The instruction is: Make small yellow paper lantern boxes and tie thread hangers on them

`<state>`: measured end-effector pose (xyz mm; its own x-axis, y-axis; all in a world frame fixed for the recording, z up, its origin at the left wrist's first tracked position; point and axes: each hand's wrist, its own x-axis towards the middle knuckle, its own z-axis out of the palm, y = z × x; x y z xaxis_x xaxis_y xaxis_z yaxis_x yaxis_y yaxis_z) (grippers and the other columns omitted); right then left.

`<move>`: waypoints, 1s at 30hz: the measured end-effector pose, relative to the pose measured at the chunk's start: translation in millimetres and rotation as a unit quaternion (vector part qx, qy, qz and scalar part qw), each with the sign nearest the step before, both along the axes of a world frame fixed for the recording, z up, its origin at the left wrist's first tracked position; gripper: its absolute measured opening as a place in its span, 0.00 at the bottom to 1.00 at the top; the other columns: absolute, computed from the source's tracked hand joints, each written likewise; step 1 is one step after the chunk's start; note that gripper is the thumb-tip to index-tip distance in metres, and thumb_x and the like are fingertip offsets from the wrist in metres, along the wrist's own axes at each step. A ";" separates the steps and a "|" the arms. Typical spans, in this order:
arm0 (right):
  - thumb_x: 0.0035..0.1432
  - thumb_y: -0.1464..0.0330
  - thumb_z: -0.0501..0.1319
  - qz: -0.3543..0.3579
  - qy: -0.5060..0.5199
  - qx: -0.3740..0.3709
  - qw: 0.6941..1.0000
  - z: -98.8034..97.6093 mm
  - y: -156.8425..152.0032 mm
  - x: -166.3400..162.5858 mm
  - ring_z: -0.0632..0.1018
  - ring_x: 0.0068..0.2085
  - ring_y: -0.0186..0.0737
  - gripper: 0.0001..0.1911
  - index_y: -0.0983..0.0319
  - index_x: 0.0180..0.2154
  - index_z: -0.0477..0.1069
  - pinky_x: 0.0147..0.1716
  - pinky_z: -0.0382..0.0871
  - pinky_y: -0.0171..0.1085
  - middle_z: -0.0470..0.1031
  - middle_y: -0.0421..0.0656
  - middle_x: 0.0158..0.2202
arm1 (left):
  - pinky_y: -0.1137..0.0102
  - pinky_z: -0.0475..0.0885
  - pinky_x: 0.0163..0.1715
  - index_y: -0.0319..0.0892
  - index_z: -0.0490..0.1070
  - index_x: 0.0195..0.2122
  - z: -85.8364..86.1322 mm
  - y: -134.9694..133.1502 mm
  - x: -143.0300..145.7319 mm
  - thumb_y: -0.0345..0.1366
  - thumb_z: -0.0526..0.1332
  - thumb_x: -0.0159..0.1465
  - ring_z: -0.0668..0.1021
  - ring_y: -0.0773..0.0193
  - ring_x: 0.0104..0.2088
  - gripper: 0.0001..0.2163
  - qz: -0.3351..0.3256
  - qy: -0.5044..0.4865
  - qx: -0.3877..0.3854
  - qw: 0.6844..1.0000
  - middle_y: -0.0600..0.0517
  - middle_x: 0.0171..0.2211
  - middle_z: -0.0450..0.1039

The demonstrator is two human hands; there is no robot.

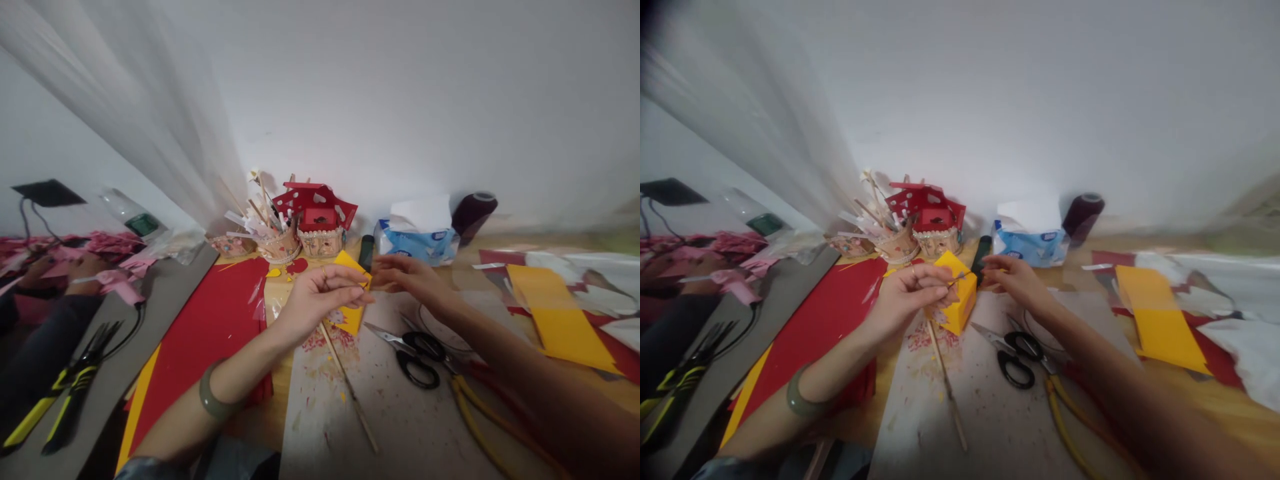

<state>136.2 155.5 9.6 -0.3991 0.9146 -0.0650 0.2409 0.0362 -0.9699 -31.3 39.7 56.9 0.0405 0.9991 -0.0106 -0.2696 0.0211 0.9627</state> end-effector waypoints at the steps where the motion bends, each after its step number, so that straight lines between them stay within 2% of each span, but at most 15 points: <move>1: 0.46 0.71 0.61 -0.016 -0.005 0.024 1.000 4.2 -1.2 4.9 0.78 0.31 0.39 0.15 0.63 0.40 0.72 0.27 0.73 0.37 0.77 0.46 0.36 | 0.77 0.74 0.30 0.38 0.73 0.34 0.0 1.5 0.1 0.33 0.68 0.52 0.80 0.69 0.28 0.09 0.005 0.005 0.002 1.000 0.52 0.27 0.80; 3: 0.48 0.72 0.60 -0.057 -0.011 0.081 0.995 15.3 -8.1 15.8 0.76 0.34 0.38 0.17 0.61 0.43 0.70 0.30 0.72 0.37 0.75 0.45 0.39 | 0.79 0.72 0.24 0.39 0.69 0.35 0.1 3.7 0.2 0.32 0.69 0.51 0.78 0.71 0.22 0.12 0.014 0.012 0.008 1.000 0.53 0.25 0.80; 5: 0.52 0.71 0.59 -0.083 -0.019 0.163 0.983 29.3 -21.7 24.8 0.75 0.34 0.35 0.14 0.60 0.43 0.70 0.32 0.71 0.35 0.75 0.43 0.39 | 0.79 0.69 0.19 0.40 0.66 0.36 0.6 4.9 1.0 0.33 0.69 0.51 0.75 0.73 0.18 0.14 0.017 0.022 0.013 1.000 0.53 0.24 0.79; 6: 0.54 0.71 0.58 -0.076 -0.035 0.259 0.962 36.6 -30.6 27.5 0.74 0.32 0.35 0.13 0.60 0.43 0.70 0.30 0.70 0.35 0.75 0.43 0.37 | 0.79 0.68 0.17 0.40 0.65 0.37 1.0 5.3 1.7 0.33 0.68 0.51 0.73 0.73 0.16 0.15 0.017 0.026 0.013 0.999 0.53 0.24 0.79; 8: 0.57 0.73 0.56 -0.044 -0.063 0.438 0.896 49.0 -49.5 28.5 0.74 0.29 0.32 0.10 0.60 0.42 0.69 0.29 0.70 0.33 0.75 0.42 0.35 | 0.80 0.66 0.14 0.40 0.63 0.38 2.0 5.4 3.8 0.32 0.68 0.51 0.71 0.75 0.14 0.16 0.019 0.030 0.012 0.999 0.53 0.24 0.79; 10: 0.58 0.75 0.55 -0.003 -0.084 0.542 0.836 55.7 -65.2 24.2 0.75 0.28 0.32 0.11 0.61 0.43 0.68 0.28 0.70 0.32 0.76 0.44 0.37 | 0.80 0.65 0.14 0.40 0.62 0.38 3.1 5.2 6.5 0.32 0.67 0.51 0.70 0.75 0.13 0.17 0.026 0.034 0.011 0.999 0.54 0.23 0.78; 11: 0.60 0.73 0.55 0.020 -0.099 0.563 0.821 56.2 -70.3 21.0 0.76 0.28 0.32 0.11 0.62 0.46 0.66 0.28 0.71 0.32 0.76 0.46 0.41 | 0.80 0.65 0.14 0.40 0.61 0.38 3.7 5.0 7.8 0.31 0.67 0.51 0.70 0.75 0.13 0.17 0.030 0.036 0.012 0.999 0.55 0.22 0.78; 13: 0.63 0.69 0.52 0.051 -0.134 0.574 0.806 52.8 -74.4 14.5 0.77 0.28 0.33 0.14 0.64 0.50 0.64 0.25 0.71 0.33 0.75 0.52 0.46 | 0.80 0.66 0.15 0.41 0.60 0.39 4.3 4.4 10.1 0.29 0.67 0.50 0.71 0.74 0.14 0.18 0.033 0.037 0.010 0.999 0.57 0.21 0.76; 14: 0.64 0.67 0.51 0.062 -0.150 0.573 0.804 49.5 -73.9 11.9 0.78 0.28 0.35 0.14 0.65 0.50 0.64 0.24 0.71 0.34 0.75 0.53 0.46 | 0.80 0.66 0.16 0.41 0.60 0.39 4.4 4.1 11.0 0.29 0.66 0.50 0.71 0.74 0.15 0.18 0.033 0.037 0.010 0.999 0.58 0.20 0.76; 18: 0.65 0.69 0.51 0.097 -0.153 0.558 0.810 37.4 -66.0 9.9 0.78 0.30 0.37 0.11 0.64 0.39 0.71 0.26 0.70 0.34 0.78 0.46 0.31 | 0.79 0.67 0.20 0.42 0.60 0.38 2.7 2.9 12.9 0.26 0.65 0.49 0.73 0.74 0.18 0.17 0.044 0.045 0.026 0.998 0.60 0.19 0.74; 20: 0.64 0.70 0.51 0.107 -0.155 0.549 0.815 35.3 -63.0 12.4 0.77 0.30 0.36 0.12 0.63 0.35 0.72 0.28 0.69 0.33 0.77 0.45 0.30 | 0.79 0.67 0.23 0.42 0.60 0.36 1.6 2.4 13.2 0.25 0.64 0.49 0.74 0.74 0.20 0.16 0.044 0.060 0.032 0.997 0.61 0.18 0.73; 27: 0.61 0.72 0.54 0.062 -0.169 0.549 0.816 38.2 -45.7 32.8 0.78 0.28 0.36 0.09 0.62 0.35 0.74 0.25 0.69 0.33 0.79 0.44 0.30 | 0.77 0.68 0.24 0.42 0.60 0.32 0.1 2.1 8.3 0.26 0.63 0.50 0.75 0.73 0.20 0.13 0.048 0.070 0.005 0.996 0.60 0.20 0.73; 30: 0.61 0.70 0.55 0.007 -0.201 0.524 0.827 41.2 -39.6 43.5 0.77 0.26 0.36 0.09 0.61 0.34 0.74 0.23 0.68 0.34 0.80 0.43 0.30 | 0.78 0.68 0.25 0.41 0.61 0.32 -1.3 1.6 4.0 0.25 0.63 0.49 0.75 0.74 0.21 0.13 0.055 0.084 0.005 0.995 0.59 0.20 0.73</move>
